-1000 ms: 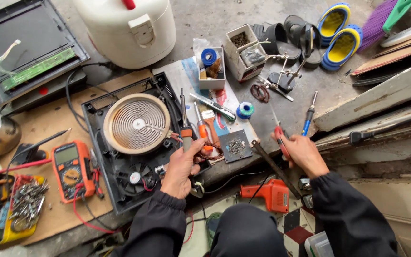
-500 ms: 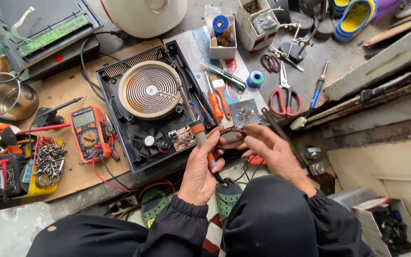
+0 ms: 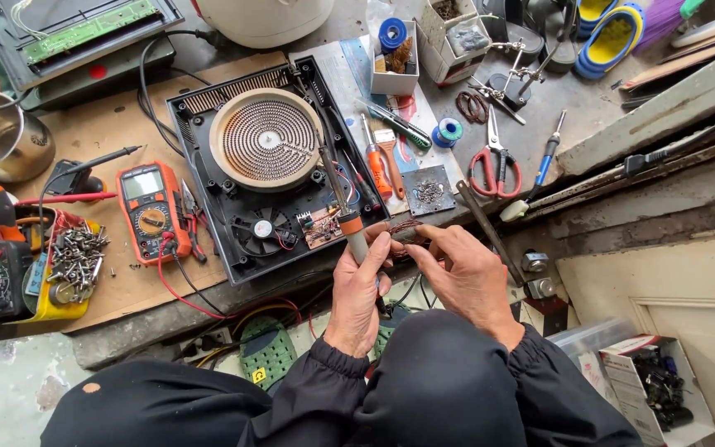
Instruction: Preparing and soldering a copper coil for an induction cooker repair
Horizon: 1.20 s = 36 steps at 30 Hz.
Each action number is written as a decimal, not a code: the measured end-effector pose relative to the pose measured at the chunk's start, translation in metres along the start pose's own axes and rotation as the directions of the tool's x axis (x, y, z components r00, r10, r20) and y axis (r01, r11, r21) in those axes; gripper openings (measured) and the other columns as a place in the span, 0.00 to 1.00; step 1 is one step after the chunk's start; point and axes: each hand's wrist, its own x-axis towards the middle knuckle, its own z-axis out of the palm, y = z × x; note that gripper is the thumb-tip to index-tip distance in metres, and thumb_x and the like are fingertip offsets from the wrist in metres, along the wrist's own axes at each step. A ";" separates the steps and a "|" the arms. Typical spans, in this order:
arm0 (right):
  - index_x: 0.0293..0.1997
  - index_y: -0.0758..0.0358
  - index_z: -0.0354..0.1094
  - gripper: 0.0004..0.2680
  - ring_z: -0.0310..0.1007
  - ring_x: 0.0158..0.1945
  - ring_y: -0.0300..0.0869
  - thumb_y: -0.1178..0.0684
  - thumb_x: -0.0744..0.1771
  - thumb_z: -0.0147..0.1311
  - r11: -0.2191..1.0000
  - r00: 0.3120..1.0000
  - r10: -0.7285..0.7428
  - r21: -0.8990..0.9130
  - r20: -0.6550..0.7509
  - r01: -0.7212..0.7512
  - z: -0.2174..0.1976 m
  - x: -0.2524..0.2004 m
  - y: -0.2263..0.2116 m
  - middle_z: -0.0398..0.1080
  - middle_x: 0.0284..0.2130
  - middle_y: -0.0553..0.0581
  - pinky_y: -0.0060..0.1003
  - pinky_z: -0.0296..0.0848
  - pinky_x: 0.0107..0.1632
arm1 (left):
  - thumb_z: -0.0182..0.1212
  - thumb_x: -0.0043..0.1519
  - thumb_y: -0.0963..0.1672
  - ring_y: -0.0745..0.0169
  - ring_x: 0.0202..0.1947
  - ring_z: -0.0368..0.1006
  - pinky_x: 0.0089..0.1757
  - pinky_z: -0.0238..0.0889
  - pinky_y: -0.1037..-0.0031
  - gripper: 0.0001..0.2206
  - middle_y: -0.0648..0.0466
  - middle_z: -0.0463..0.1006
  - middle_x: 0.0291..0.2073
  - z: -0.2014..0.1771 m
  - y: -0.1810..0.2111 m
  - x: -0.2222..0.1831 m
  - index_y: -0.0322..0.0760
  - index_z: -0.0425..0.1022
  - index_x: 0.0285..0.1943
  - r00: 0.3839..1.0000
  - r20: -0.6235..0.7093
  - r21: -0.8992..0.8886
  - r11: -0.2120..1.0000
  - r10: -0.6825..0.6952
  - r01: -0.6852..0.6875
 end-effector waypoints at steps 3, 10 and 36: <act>0.50 0.53 0.84 0.07 0.74 0.27 0.40 0.49 0.69 0.69 0.999 0.999 0.014 -0.046 0.037 -0.013 0.008 -0.001 0.003 0.72 0.24 0.49 0.36 0.77 0.33 | 0.68 0.71 0.45 0.70 0.36 0.67 0.23 0.54 0.88 0.17 0.47 0.83 0.38 -0.005 -0.003 0.000 0.30 0.79 0.66 1.000 0.010 0.001 1.000 0.016 -0.016; 0.42 0.49 0.83 0.01 0.72 0.25 0.37 0.53 0.69 0.67 0.991 0.990 0.129 0.032 0.057 -0.131 0.001 0.003 -0.007 0.72 0.22 0.47 0.33 0.74 0.31 | 0.67 0.71 0.45 0.70 0.35 0.67 0.24 0.55 0.89 0.18 0.46 0.84 0.37 -0.002 -0.002 0.000 0.29 0.78 0.67 0.998 0.058 0.034 0.999 0.031 -0.033; 0.51 0.54 0.84 0.07 0.74 0.42 0.37 0.48 0.72 0.64 0.741 0.784 0.536 0.269 0.314 -0.615 -0.031 0.010 0.005 0.77 0.36 0.53 0.39 0.75 0.49 | 0.69 0.70 0.45 0.73 0.32 0.67 0.23 0.51 0.90 0.13 0.47 0.88 0.35 -0.001 -0.013 0.000 0.31 0.84 0.59 0.998 -0.020 0.196 0.978 -0.065 0.068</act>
